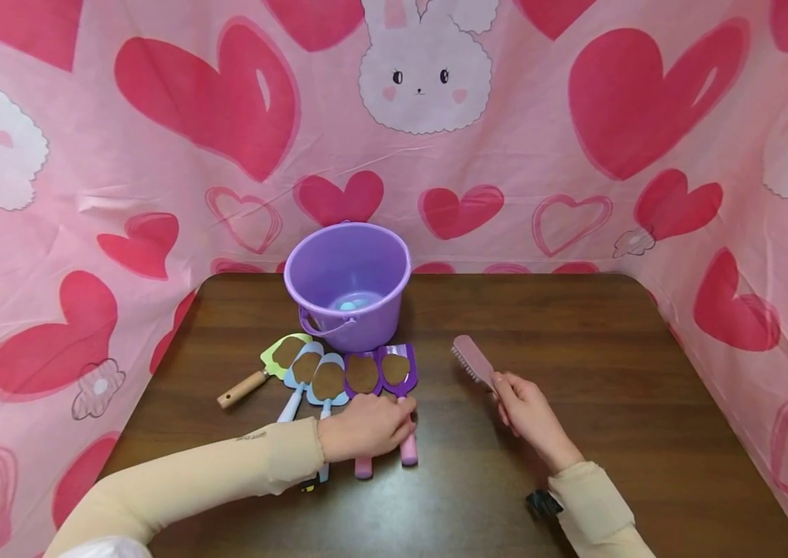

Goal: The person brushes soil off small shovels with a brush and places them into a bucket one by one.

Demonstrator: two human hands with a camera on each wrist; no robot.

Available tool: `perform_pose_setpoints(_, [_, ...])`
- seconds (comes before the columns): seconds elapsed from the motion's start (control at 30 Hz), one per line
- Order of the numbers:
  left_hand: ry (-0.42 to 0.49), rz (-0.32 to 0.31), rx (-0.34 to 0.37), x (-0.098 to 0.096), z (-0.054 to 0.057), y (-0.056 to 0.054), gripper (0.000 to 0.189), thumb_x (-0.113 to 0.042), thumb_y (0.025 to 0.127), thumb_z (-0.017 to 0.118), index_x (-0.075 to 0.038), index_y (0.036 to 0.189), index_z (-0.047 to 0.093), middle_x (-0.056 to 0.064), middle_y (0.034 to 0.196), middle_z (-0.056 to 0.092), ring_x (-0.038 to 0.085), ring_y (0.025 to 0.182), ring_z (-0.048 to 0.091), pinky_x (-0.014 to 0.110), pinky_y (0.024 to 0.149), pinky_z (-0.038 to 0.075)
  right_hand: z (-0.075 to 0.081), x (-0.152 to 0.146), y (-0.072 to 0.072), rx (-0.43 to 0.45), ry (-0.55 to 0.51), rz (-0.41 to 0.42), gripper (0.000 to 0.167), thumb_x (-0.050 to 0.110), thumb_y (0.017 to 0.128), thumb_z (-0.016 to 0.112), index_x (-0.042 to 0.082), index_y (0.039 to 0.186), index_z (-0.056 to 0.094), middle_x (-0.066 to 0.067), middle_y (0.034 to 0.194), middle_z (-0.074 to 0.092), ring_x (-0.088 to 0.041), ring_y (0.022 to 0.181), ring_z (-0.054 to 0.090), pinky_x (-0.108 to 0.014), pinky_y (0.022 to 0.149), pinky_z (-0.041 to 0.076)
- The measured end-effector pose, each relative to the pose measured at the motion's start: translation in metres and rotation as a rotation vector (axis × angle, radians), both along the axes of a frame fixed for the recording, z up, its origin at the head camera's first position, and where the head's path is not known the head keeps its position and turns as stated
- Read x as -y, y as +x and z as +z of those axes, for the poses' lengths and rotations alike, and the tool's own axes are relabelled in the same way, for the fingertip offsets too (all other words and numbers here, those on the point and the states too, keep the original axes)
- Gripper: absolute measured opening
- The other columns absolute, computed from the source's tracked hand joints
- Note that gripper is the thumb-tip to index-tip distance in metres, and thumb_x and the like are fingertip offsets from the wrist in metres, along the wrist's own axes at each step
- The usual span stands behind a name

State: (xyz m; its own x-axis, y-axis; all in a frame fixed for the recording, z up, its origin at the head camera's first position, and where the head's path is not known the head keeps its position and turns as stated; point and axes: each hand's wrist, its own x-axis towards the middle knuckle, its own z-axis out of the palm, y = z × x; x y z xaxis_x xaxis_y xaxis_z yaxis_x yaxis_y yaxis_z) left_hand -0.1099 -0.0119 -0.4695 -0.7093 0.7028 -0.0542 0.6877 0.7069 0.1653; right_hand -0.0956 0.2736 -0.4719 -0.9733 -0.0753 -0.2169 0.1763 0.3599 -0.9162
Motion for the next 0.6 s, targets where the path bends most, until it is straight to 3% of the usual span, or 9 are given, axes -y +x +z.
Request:
perform_pose_setpoints(0.33, [0.002,0.031,0.074,-0.0064,0.0006,0.0007,0.022,-0.038,0.103,0.062,-0.02,0.091,0.059,-0.001,0.075,0.064,0.019,0.067,0.067,0.034,0.05,0.045,-0.0014,-0.0023,0.0006,0.004,-0.01,-0.006,0.047,0.035,0.113,0.045,-0.007,0.095,0.054,-0.002,0.06,0.048,-0.012,0.046,0.039,-0.029,0.042,0.036])
perform_pose_setpoints(0.47, [0.044,0.059,0.08,-0.0069,0.0039,-0.0001,0.025,-0.038,0.102,0.064,-0.018,0.087,0.058,-0.001,0.072,0.063,0.019,0.066,0.066,0.033,0.05,0.046,-0.0011,-0.0011,0.0011,0.003,-0.009,-0.004,0.046,0.035,0.112,0.046,-0.007,0.095,0.054,-0.002,0.06,0.049,-0.012,0.045,0.039,-0.029,0.042,0.036])
perform_pose_setpoints(0.6, [0.097,0.092,0.185,-0.0072,0.0077,-0.0037,0.027,-0.038,0.1,0.066,-0.017,0.086,0.058,-0.007,0.068,0.057,0.011,0.062,0.061,0.029,0.053,0.046,-0.0029,0.0002,0.0011,0.0,-0.006,-0.002,0.046,0.034,0.112,0.046,-0.008,0.095,0.053,-0.002,0.06,0.048,-0.012,0.045,0.038,-0.029,0.042,0.036])
